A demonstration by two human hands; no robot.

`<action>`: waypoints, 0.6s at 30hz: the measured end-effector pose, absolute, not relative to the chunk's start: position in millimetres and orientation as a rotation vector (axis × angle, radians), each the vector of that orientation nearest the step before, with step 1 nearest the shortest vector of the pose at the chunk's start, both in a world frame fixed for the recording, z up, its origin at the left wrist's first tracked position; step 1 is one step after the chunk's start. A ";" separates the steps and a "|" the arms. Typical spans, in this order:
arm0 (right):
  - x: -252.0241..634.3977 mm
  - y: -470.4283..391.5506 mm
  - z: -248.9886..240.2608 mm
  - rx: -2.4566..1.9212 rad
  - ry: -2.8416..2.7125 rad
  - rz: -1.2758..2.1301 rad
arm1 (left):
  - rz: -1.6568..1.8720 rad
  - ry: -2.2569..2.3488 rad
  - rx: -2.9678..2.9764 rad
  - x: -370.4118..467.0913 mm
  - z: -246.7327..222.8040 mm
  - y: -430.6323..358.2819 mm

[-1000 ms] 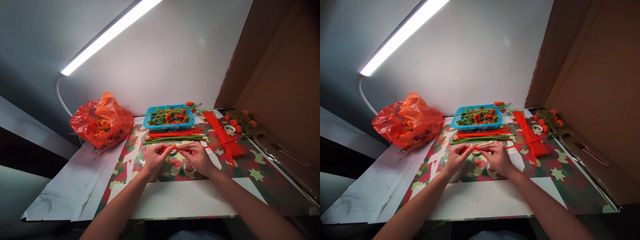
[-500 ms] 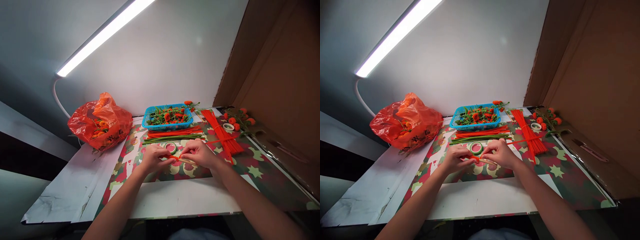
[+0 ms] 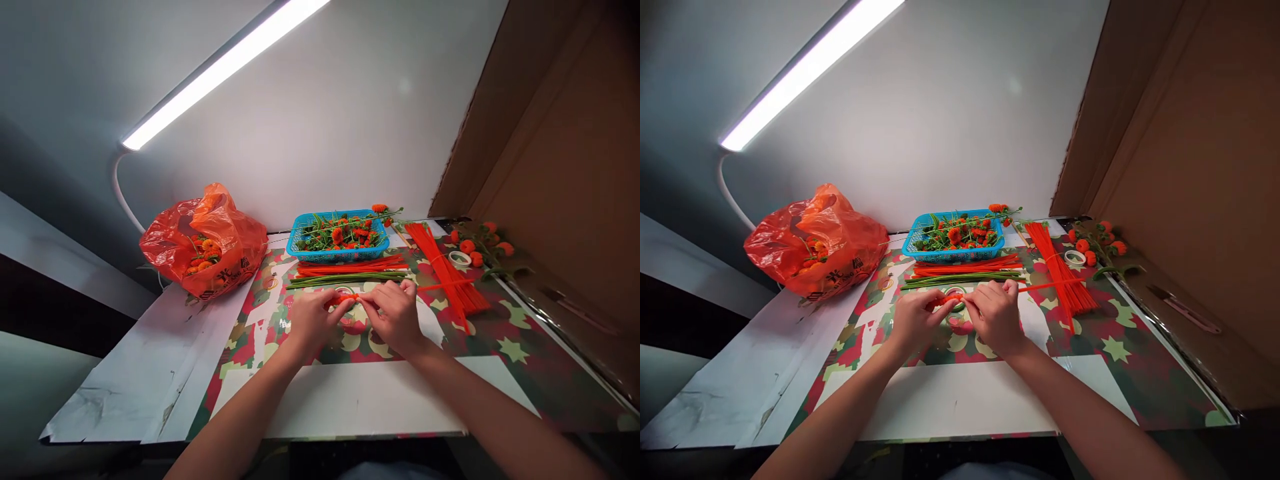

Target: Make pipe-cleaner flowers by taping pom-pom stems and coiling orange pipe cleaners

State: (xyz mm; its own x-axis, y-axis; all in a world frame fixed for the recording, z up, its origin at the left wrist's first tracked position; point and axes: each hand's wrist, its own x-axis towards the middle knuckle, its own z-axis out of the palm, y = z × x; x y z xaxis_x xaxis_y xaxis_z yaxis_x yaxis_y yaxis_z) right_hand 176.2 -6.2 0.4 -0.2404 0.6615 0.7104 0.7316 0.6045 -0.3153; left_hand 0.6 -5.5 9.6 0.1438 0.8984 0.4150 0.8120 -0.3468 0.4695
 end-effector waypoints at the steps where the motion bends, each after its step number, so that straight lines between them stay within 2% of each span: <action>1: 174.5 -7.0 -0.1 -1.114 -1.926 -0.113 | 1.022 1.716 2.199 2.5 9.7 -6.8; 12: 163.3 -8.6 0.1 -1.101 -1.513 0.250 | 1.289 1.368 1.515 22.4 6.0 -10.8; 18: 160.5 -2.5 -2.7 -1.024 -1.263 0.801 | 1.320 1.313 1.279 29.9 3.3 -12.4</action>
